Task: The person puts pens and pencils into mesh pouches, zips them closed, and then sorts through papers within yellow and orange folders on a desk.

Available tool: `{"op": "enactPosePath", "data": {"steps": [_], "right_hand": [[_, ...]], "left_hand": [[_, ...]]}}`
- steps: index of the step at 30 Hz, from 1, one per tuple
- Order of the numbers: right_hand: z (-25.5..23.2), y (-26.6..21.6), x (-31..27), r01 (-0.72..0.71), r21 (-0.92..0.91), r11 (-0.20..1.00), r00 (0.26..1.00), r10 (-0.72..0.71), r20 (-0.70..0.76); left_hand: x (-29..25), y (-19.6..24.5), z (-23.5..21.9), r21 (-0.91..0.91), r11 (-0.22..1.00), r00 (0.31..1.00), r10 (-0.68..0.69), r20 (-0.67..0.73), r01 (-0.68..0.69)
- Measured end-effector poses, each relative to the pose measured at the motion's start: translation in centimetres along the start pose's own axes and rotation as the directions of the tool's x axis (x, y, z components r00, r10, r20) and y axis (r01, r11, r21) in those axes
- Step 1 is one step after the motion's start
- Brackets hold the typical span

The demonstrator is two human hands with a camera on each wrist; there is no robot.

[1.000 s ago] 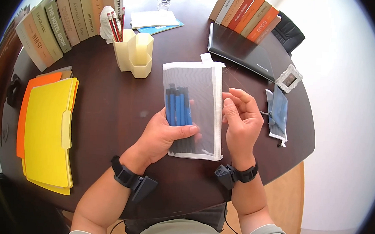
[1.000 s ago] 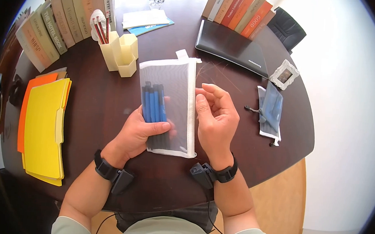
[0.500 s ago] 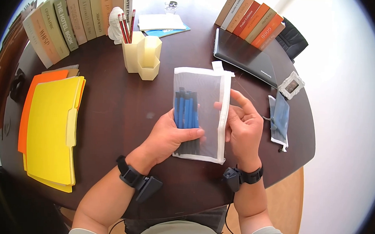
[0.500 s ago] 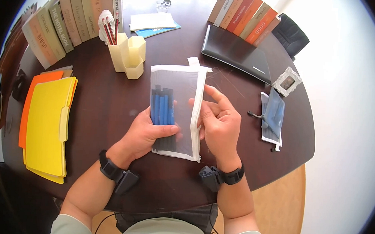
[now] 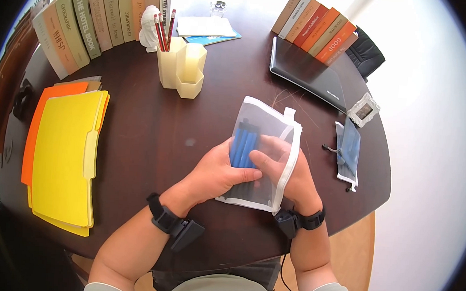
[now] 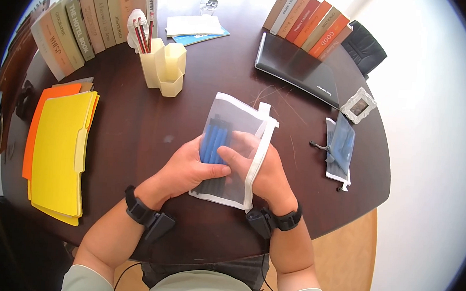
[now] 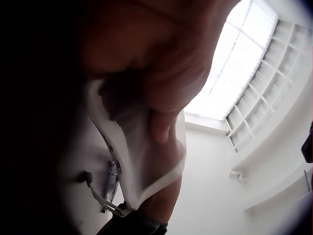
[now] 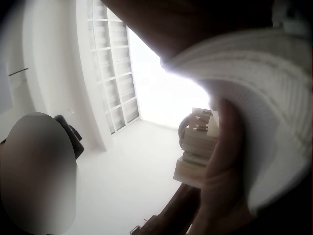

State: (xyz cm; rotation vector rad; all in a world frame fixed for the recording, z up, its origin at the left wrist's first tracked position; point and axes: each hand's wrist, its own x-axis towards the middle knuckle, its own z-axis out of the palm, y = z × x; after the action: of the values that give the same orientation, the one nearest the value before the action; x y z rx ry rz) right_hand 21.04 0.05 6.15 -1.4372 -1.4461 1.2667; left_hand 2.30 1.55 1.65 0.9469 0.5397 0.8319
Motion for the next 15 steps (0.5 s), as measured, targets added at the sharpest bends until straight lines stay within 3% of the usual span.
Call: {"op": "enactPosePath", "data": {"steps": [3,6,15], "right_hand": [[0.5,-1.6,0.0,-0.073,-0.049,0.996,0.997,0.075,0.038],[0.4,0.3,0.9,0.094,-0.162,0.982,0.996,-0.092,0.017],[0.7,0.6,1.2,0.030,-0.078,0.997,0.998,-0.026,0.062]], "left_hand": [[0.1,-0.4,-0.1,0.057,0.998,1.000,0.020,0.016,-0.021],[0.2,-0.8,-0.1,0.120,0.991,0.999,0.049,0.020,-0.051],[0.0,-0.9,0.0,0.271,0.956,0.994,0.109,0.016,-0.109]]}}
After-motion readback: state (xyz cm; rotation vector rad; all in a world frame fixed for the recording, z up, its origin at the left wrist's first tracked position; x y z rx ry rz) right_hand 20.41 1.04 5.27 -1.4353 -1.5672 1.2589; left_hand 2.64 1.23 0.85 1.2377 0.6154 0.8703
